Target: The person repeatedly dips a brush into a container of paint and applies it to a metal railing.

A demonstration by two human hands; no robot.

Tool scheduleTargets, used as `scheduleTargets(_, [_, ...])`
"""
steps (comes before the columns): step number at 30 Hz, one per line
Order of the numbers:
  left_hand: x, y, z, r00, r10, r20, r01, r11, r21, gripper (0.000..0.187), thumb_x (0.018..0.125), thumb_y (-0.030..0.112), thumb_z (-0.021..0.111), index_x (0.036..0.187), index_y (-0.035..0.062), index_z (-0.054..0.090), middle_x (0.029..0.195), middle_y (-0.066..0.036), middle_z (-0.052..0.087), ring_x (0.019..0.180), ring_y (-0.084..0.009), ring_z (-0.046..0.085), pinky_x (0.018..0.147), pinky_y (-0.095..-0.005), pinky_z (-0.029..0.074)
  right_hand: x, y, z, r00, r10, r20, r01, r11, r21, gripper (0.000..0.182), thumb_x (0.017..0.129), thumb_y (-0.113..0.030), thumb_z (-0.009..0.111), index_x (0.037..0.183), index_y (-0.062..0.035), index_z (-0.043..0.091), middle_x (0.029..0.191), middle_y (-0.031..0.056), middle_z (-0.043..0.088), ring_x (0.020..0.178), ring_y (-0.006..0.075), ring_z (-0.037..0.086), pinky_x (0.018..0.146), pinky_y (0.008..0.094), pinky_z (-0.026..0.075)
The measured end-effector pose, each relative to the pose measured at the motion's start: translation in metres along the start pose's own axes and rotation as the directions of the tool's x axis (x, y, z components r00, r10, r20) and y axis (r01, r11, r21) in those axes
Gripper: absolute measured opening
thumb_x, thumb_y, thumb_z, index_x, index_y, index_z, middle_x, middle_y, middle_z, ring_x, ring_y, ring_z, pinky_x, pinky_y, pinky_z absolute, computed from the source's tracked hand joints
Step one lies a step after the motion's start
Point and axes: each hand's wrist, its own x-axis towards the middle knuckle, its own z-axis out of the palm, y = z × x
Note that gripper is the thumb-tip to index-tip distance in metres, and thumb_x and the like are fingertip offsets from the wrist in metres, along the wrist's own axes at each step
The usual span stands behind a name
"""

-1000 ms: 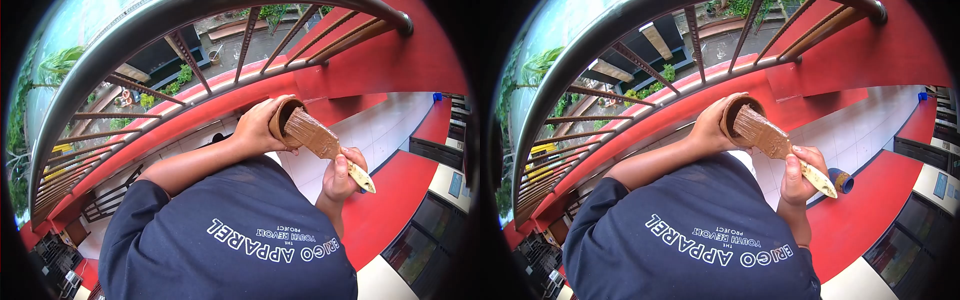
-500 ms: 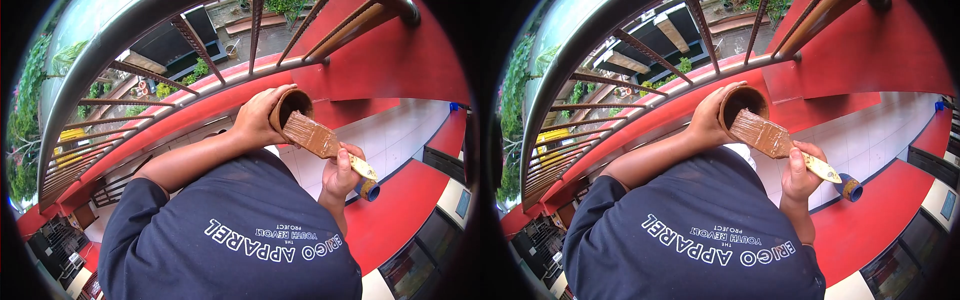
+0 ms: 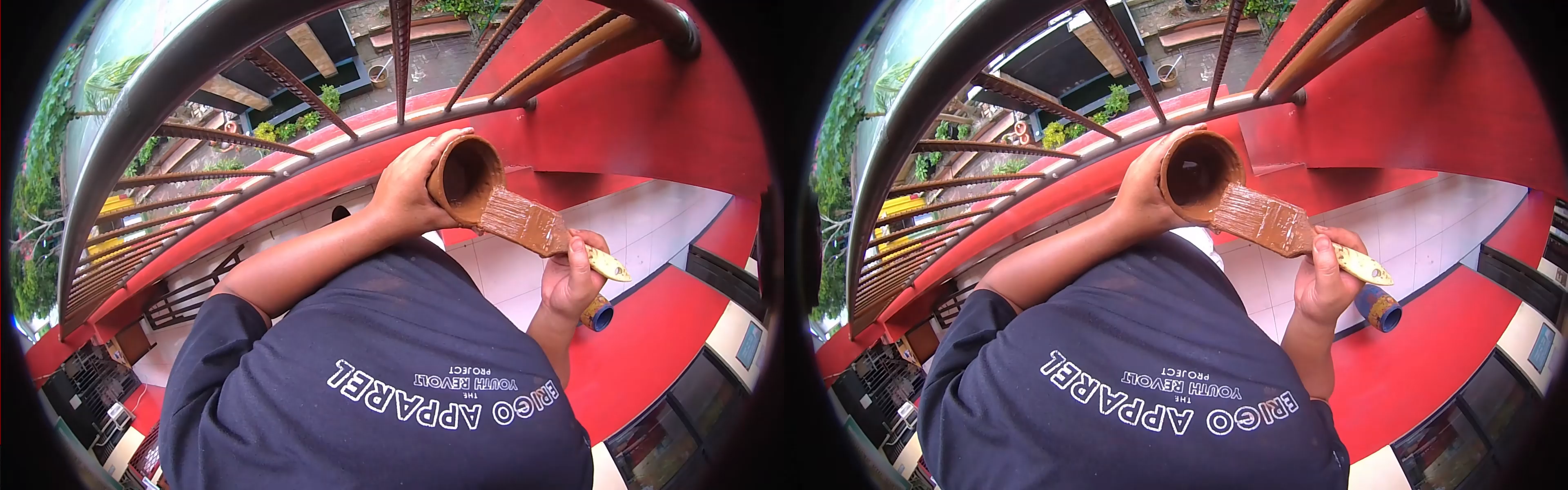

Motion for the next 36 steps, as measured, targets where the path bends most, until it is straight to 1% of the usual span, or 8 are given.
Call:
scheduleTargets(10, [0.003,0.001,-0.002,0.984,-0.178,0.026,0.180,0.959,-0.218,0.104,0.048,0.016,0.098,0.136,0.0044,0.044,0.125,-0.008,0.058,0.116,-0.0198,0.057,0.101,-0.0358,0.046,0.021,0.006,0.000,0.961,0.267,-0.077,-0.250,0.952,0.177,0.016,0.090,-0.019,0.061,0.099,-0.0053,0.063,0.086,0.0059,0.067,0.074,0.0175,0.065,0.059,0.0316,0.051])
scheduleTargets(14, [0.002,0.002,0.000,0.987,-0.160,0.017,0.158,0.952,-0.262,0.105,0.046,0.019,0.098,0.136,0.0057,0.045,0.124,-0.008,0.059,0.116,-0.0205,0.058,0.100,-0.0368,0.047,0.024,0.019,-0.006,0.840,0.524,-0.139,-0.427,0.798,0.426,0.015,0.091,-0.023,0.064,0.097,-0.0088,0.065,0.086,0.0031,0.068,0.069,0.0149,0.064,0.056,0.0292,0.052])
scheduleTargets(20, [-0.009,-0.002,0.003,0.990,-0.137,0.030,0.140,0.949,-0.284,0.102,0.049,0.015,0.097,0.135,0.0036,0.044,0.124,-0.008,0.059,0.114,-0.0202,0.058,0.098,-0.0366,0.048,0.023,0.029,-0.021,0.840,0.543,0.013,-0.455,0.690,0.563,0.015,0.093,-0.021,0.062,0.101,-0.0094,0.065,0.089,0.0036,0.068,0.070,0.0159,0.065,0.060,0.0298,0.057])
scheduleTargets(24, [-0.019,-0.003,0.000,0.980,-0.198,0.009,0.190,0.930,-0.313,0.106,0.046,0.026,0.099,0.135,0.0031,0.045,0.123,-0.008,0.060,0.114,-0.0205,0.059,0.099,-0.0359,0.046,0.034,0.041,-0.028,0.917,0.394,-0.070,-0.277,0.750,0.601,0.020,0.093,-0.021,0.065,0.107,-0.0076,0.062,0.094,0.0081,0.069,0.075,0.0196,0.068,0.068,0.0327,0.059])
scheduleTargets(29, [-0.029,0.000,-0.012,0.979,-0.203,-0.031,0.185,0.939,-0.291,0.102,0.050,0.026,0.098,0.133,0.0007,0.045,0.123,-0.009,0.060,0.114,-0.0201,0.058,0.099,-0.0361,0.047,0.064,0.067,-0.024,0.983,-0.052,-0.176,0.074,0.990,0.122,0.019,0.091,-0.006,0.065,0.110,-0.0019,0.061,0.096,0.0115,0.067,0.084,0.0225,0.068,0.076,0.0329,0.058])
scheduleTargets(30, [-0.029,0.007,-0.013,0.969,-0.243,-0.033,0.220,0.921,-0.322,0.099,0.051,0.025,0.098,0.132,0.0007,0.046,0.123,-0.009,0.060,0.114,-0.0209,0.058,0.099,-0.0368,0.047,0.074,0.070,-0.026,0.943,-0.311,-0.118,0.280,0.934,-0.223,0.017,0.090,-0.005,0.067,0.106,-0.0018,0.064,0.096,0.0115,0.067,0.084,0.0222,0.067,0.076,0.0319,0.057])
scheduleTargets(32, [-0.035,0.002,-0.015,0.975,-0.217,-0.052,0.193,0.937,-0.290,0.098,0.052,0.024,0.098,0.132,0.0007,0.046,0.124,-0.009,0.059,0.115,-0.0211,0.058,0.099,-0.0371,0.047,0.094,0.059,-0.019,0.745,-0.643,0.176,0.578,0.492,-0.651,0.016,0.081,-0.002,0.074,0.097,-0.0035,0.072,0.097,0.0114,0.065,0.088,0.0224,0.066,0.076,0.0304,0.056])
scheduleTargets(36, [-0.041,0.001,-0.020,0.969,-0.246,-0.034,0.230,0.941,-0.249,0.099,0.052,0.021,0.098,0.133,0.0004,0.045,0.125,-0.009,0.058,0.116,-0.0212,0.057,0.099,-0.0373,0.047,0.147,0.054,-0.004,0.424,-0.761,0.491,0.767,0.014,-0.641,0.027,0.076,-0.004,0.072,0.102,-0.0102,0.073,0.099,0.0080,0.065,0.090,0.0236,0.066,0.078,0.0331,0.057])
